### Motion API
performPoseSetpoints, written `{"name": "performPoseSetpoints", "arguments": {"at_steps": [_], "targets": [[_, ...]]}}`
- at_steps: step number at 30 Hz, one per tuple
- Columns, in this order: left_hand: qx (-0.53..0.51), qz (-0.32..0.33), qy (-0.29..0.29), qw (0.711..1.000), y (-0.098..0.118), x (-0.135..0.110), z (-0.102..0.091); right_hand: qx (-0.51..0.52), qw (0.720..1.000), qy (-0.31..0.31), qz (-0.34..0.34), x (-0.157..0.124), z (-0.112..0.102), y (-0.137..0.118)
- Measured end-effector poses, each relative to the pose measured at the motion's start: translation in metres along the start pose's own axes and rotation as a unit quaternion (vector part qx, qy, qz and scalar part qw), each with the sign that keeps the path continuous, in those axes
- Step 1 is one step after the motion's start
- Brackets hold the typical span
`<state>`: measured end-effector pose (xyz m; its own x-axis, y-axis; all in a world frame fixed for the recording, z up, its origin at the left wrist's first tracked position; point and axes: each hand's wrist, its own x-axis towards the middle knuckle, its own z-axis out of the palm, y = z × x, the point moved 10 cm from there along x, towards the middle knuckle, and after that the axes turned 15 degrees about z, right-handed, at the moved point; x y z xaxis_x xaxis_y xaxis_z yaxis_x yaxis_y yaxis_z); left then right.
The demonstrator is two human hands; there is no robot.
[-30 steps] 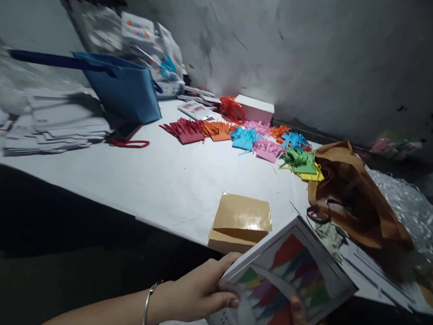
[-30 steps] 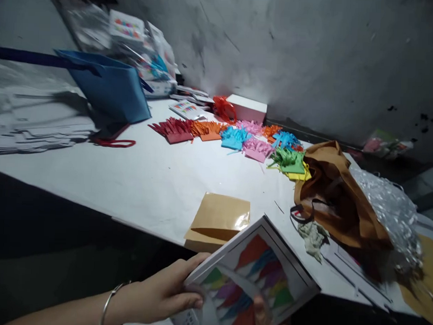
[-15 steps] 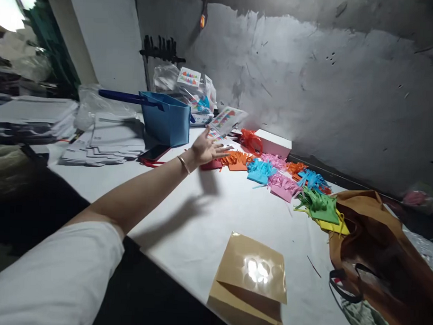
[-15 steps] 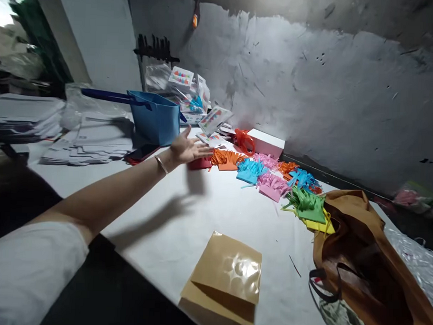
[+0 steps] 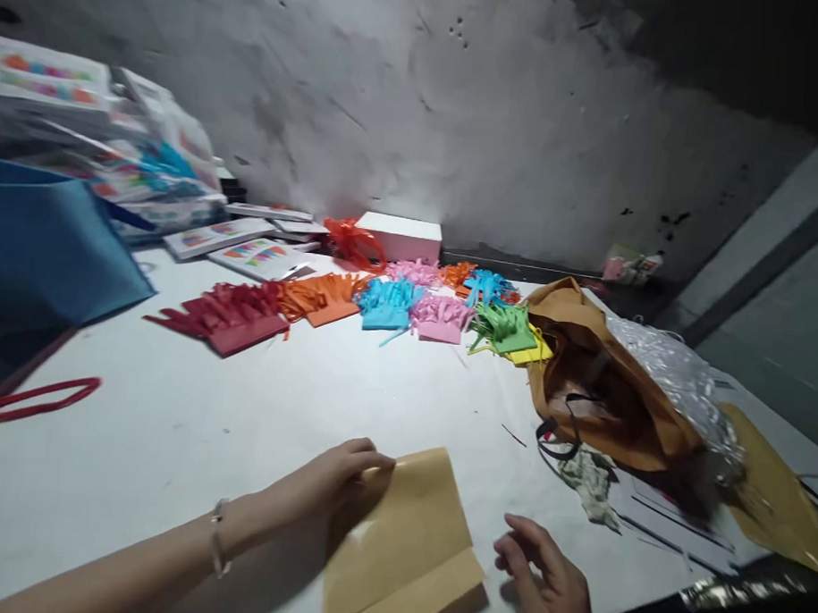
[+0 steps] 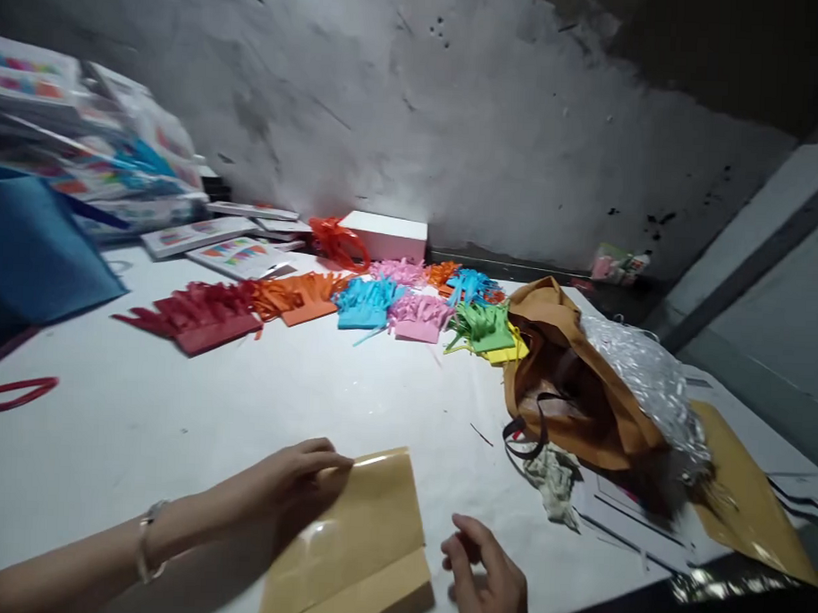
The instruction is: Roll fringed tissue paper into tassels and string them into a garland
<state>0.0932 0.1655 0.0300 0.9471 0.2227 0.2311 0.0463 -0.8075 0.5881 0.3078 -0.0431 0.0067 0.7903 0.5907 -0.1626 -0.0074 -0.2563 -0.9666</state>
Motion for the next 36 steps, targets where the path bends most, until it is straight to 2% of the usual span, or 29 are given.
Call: {"name": "performPoseSetpoints", "arguments": {"at_steps": [2,4,6,8,10,12,14,16,19,21,23,25,28,31,34,36], "targets": [[-0.06,-0.03,0.008,0.998,-0.022,-0.011,-0.029,-0.034,0.998,-0.043,-0.028,0.009,0.008,-0.013],[-0.073,-0.088,0.028,0.993,-0.057,-0.036,-0.071,-0.11,0.988,-0.086,-0.064,0.021,0.015,-0.029],[-0.032,-0.161,0.073,0.984,-0.1,-0.069,-0.124,-0.212,0.965,-0.106,-0.115,0.039,0.021,-0.049],[0.048,-0.189,0.102,0.976,-0.133,-0.094,-0.173,-0.29,0.938,-0.099,-0.162,0.067,0.027,-0.071],[0.171,-0.179,0.163,0.955,-0.143,-0.102,-0.217,-0.326,0.923,-0.094,-0.183,0.106,0.038,-0.091],[0.221,-0.156,0.19,0.944,-0.136,-0.085,-0.231,-0.369,0.904,-0.088,-0.196,0.153,0.056,-0.107],[0.198,-0.115,0.178,0.957,-0.117,-0.04,-0.215,-0.417,0.883,-0.071,-0.202,0.203,0.075,-0.121],[0.169,-0.045,0.13,0.976,-0.088,0.025,-0.178,-0.462,0.863,-0.049,-0.199,0.251,0.09,-0.132],[0.152,0.07,0.037,0.985,-0.049,0.129,-0.107,-0.521,0.83,-0.035,-0.198,0.307,0.103,-0.143],[0.181,0.113,-0.011,0.977,-0.038,0.19,-0.063,-0.549,0.81,-0.03,-0.203,0.33,0.1,-0.145],[0.19,0.123,-0.017,0.974,-0.039,0.243,-0.03,-0.569,0.793,-0.022,-0.217,0.341,0.09,-0.144],[0.207,0.127,-0.006,0.97,-0.044,0.288,-0.006,-0.583,0.775,-0.017,-0.244,0.338,0.079,-0.14],[0.247,0.116,0.023,0.962,-0.058,0.34,0.012,-0.598,0.743,-0.029,-0.299,0.32,0.072,-0.129],[0.273,0.115,0.014,0.955,-0.077,0.37,0.021,-0.612,0.711,-0.04,-0.344,0.304,0.08,-0.118],[0.293,0.121,0.001,0.948,-0.097,0.376,0.012,-0.623,0.69,-0.035,-0.368,0.3,0.094,-0.113],[0.313,0.123,0.008,0.942,-0.107,0.367,-0.009,-0.626,0.684,-0.029,-0.374,0.302,0.1,-0.112]]}}
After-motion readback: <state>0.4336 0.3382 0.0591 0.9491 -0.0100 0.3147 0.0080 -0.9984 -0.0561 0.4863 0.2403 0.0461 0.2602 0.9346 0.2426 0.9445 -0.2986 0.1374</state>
